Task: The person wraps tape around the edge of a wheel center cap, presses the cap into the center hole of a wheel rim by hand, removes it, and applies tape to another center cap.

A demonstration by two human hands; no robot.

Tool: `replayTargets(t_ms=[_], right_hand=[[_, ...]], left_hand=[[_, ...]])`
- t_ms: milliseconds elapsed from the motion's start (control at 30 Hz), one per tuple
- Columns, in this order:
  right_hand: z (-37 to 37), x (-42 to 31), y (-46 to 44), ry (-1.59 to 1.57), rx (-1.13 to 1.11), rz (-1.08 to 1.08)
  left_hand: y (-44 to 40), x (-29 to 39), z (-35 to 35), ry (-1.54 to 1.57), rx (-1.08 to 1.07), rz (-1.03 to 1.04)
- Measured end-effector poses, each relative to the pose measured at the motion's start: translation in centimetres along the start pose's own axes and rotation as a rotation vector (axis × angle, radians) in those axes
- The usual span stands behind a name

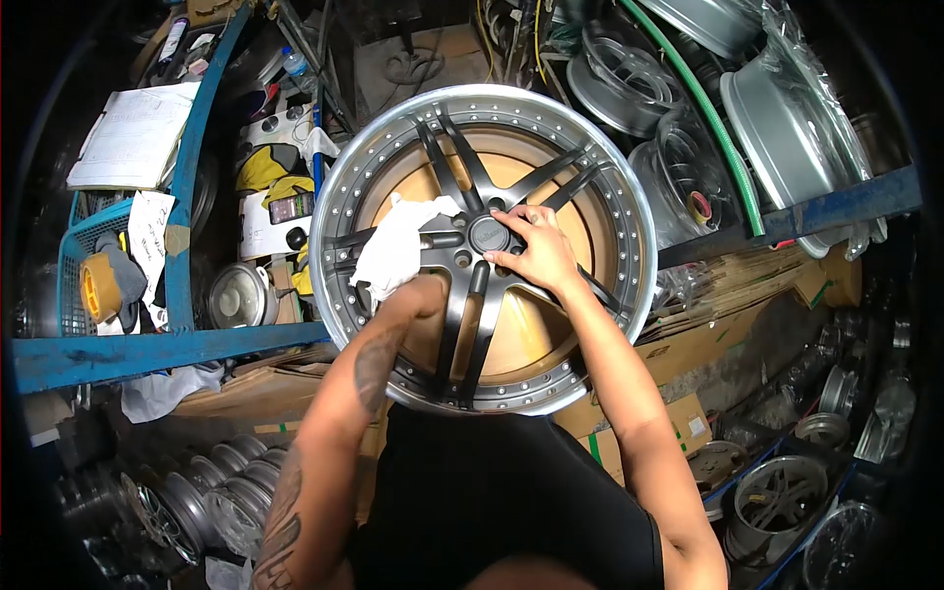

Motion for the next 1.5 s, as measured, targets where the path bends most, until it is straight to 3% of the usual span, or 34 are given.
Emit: replayTargets(t_ms=[200, 433, 567, 967, 1500], right_hand=[[-0.8, -0.3, -0.1, -0.006, 0.001, -0.007], [-1.0, -0.5, -0.3, 0.054, -0.015, 0.026], [-1.1, -0.9, -0.2, 0.072, -0.016, 0.044], [-0.4, 0.3, -0.5, 0.013, 0.073, -0.012], [1.0, 0.7, -0.2, -0.017, 0.125, 0.01]], left_hand=[[-1.2, 0.3, 0.2, 0.01, -0.009, 0.002], [0.4, 0.9, 2.3, 0.238, 0.087, -0.029], [1.6, 0.4, 3.1, 0.501, 0.152, -0.051], [5.5, -0.9, 8.8, 1.783, 0.11, -0.211], [5.3, -0.5, 10.5, 2.266, 0.126, -0.283]])
Point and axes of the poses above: each hand's wrist, its own y-axis away from the middle knuckle, its own z-axis out of the palm, x = y × z, the point moved 2 cm from there along -y, towards the middle knuckle, and after that the axes turned 5 degrees about -y, right-handed, at the moved point
